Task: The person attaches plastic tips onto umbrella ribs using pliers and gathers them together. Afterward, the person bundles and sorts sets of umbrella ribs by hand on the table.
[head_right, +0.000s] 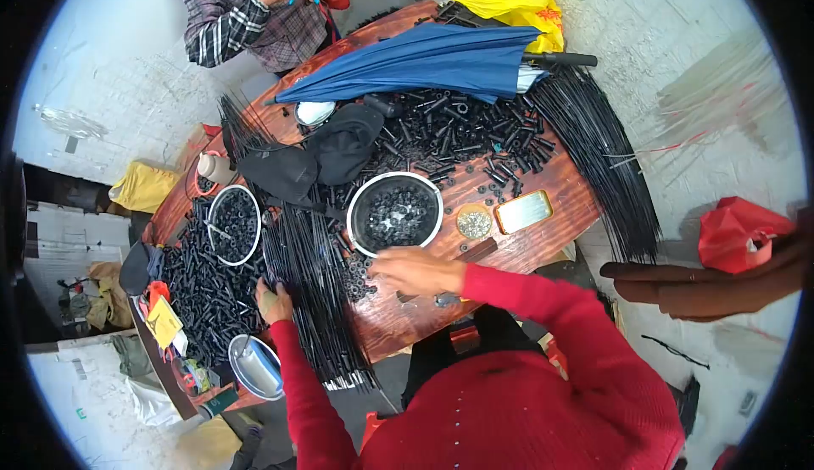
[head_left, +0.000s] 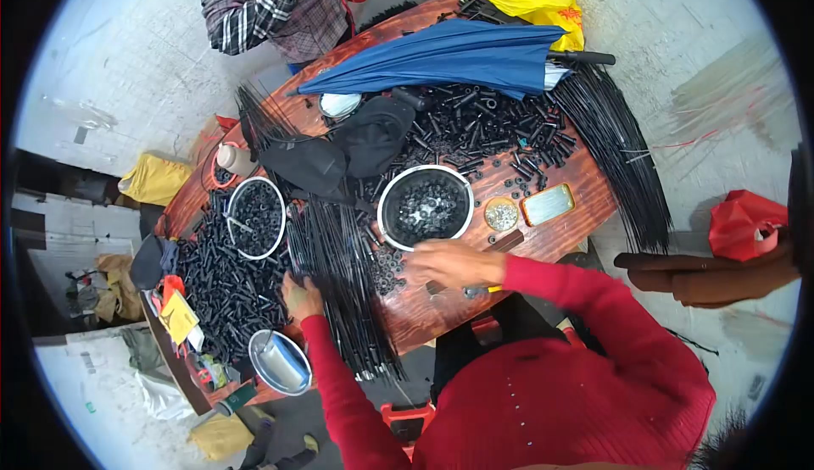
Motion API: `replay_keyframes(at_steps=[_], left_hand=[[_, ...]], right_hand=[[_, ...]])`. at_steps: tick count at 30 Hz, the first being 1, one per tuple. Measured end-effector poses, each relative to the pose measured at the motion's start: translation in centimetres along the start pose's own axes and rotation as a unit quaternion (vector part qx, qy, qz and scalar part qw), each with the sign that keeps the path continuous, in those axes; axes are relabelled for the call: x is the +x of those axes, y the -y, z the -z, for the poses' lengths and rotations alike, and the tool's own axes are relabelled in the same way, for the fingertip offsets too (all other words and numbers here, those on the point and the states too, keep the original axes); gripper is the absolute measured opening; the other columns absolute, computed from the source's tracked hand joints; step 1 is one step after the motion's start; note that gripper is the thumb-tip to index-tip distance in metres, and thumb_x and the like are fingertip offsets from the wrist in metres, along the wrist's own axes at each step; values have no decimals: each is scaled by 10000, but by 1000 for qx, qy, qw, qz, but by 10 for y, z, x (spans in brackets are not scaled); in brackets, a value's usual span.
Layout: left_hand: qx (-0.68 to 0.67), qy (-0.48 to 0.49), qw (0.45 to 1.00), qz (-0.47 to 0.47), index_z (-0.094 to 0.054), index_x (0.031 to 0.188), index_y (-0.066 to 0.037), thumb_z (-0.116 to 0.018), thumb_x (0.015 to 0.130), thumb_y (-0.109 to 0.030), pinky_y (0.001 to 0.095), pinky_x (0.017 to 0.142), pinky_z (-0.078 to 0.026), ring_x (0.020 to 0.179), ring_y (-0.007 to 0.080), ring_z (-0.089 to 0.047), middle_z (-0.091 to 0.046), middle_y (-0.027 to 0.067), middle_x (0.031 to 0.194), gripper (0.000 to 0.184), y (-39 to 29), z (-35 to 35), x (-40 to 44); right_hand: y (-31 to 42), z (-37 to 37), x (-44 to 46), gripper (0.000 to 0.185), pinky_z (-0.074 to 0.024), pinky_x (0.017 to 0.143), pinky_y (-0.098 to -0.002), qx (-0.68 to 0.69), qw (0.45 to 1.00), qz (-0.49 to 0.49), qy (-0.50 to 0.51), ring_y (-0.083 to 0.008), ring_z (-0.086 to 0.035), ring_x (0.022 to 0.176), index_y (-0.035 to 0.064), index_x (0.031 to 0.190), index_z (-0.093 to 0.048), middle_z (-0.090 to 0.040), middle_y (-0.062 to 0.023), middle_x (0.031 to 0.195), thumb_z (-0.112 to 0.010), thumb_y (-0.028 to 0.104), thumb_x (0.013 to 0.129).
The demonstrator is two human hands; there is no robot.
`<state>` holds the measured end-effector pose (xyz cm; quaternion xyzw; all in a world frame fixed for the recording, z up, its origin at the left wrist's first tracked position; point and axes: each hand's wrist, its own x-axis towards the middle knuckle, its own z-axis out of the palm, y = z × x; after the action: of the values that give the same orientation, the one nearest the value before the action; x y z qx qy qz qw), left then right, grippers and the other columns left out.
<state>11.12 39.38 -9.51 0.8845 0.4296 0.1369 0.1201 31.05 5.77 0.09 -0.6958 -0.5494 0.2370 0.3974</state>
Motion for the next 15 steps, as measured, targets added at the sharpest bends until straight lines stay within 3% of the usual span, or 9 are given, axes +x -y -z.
replay_keyframes(at_steps=[3, 5, 6, 7, 10, 11, 12, 15], left_hand=[[-7, 45, 998, 39, -495, 1271, -6, -665, 831, -296, 448, 884, -462, 1053, 405, -562, -558, 245, 1172, 553, -2, -1, 0], [-31, 50, 997, 57, -485, 1283, -12, -687, 815, -314, 454, 849, -468, 1024, 410, -563, -537, 249, 1183, 592, 0, 0, 2], [-35, 9, 998, 53, -552, 1207, -31, -703, 802, -313, 446, 792, -478, 931, 375, -597, -593, 208, 1076, 517, 4, -3, 3], [-40, 12, 998, 54, -552, 1207, -31, -703, 802, -313, 446, 792, -478, 931, 375, -597, -593, 208, 1076, 517, 8, -2, 5], [-109, 72, 984, 119, -624, 1089, -60, -712, 794, -300, 433, 727, -481, 832, 332, -619, -632, 150, 933, 391, 19, -1, 13], [-105, 22, 991, 78, -653, 962, -77, -714, 785, -281, 429, 671, -475, 741, 307, -617, -622, 104, 802, 277, 25, -8, 13], [-111, 24, 990, 83, -653, 962, -77, -714, 785, -281, 429, 671, -475, 741, 307, -617, -622, 104, 802, 277, 26, -6, 13], [-65, 23, 996, 52, -632, 909, -71, -698, 779, -218, 426, 668, -462, 726, 305, -589, -592, 111, 776, 207, 28, 0, 16]], right_hand=[[-15, -45, 104, 349, -488, 872, -423, -65, 996, 58, 12, -326, -582, 1045, 37, 1156, -580, -586, -148, 1093, -623, 115, 818], [-26, -56, 157, 385, -493, 878, -417, -62, 998, 7, 23, -339, -589, 1045, 31, 1166, -568, -580, -152, 1121, -628, 93, 791], [-35, -56, 176, 415, -489, 889, -423, -82, 996, -31, 7, -347, -580, 1069, 33, 1194, -550, -568, -159, 1161, -618, 92, 789], [-47, -55, 192, 445, -485, 901, -430, -100, 993, -69, -9, -355, -571, 1094, 35, 1223, -531, -556, -167, 1202, -608, 90, 788], [-79, -33, 223, 502, -466, 928, -459, -129, 970, -203, -35, -370, -529, 1163, 55, 1286, -484, -513, -197, 1286, -569, 88, 792], [-78, -27, 225, 498, -462, 928, -469, -127, 962, -235, -56, -379, -523, 1171, 61, 1283, -483, -515, -204, 1287, -562, 90, 792], [-74, -27, 226, 489, -487, 875, -477, -171, 954, -228, -95, -384, -576, 1090, 68, 1262, -505, -558, -208, 1228, -570, 80, 777], [-59, -32, 232, 417, -506, 822, -476, -235, 940, -239, -61, -381, -614, 1004, 45, 1174, -559, -602, -208, 1138, -576, 75, 759]])
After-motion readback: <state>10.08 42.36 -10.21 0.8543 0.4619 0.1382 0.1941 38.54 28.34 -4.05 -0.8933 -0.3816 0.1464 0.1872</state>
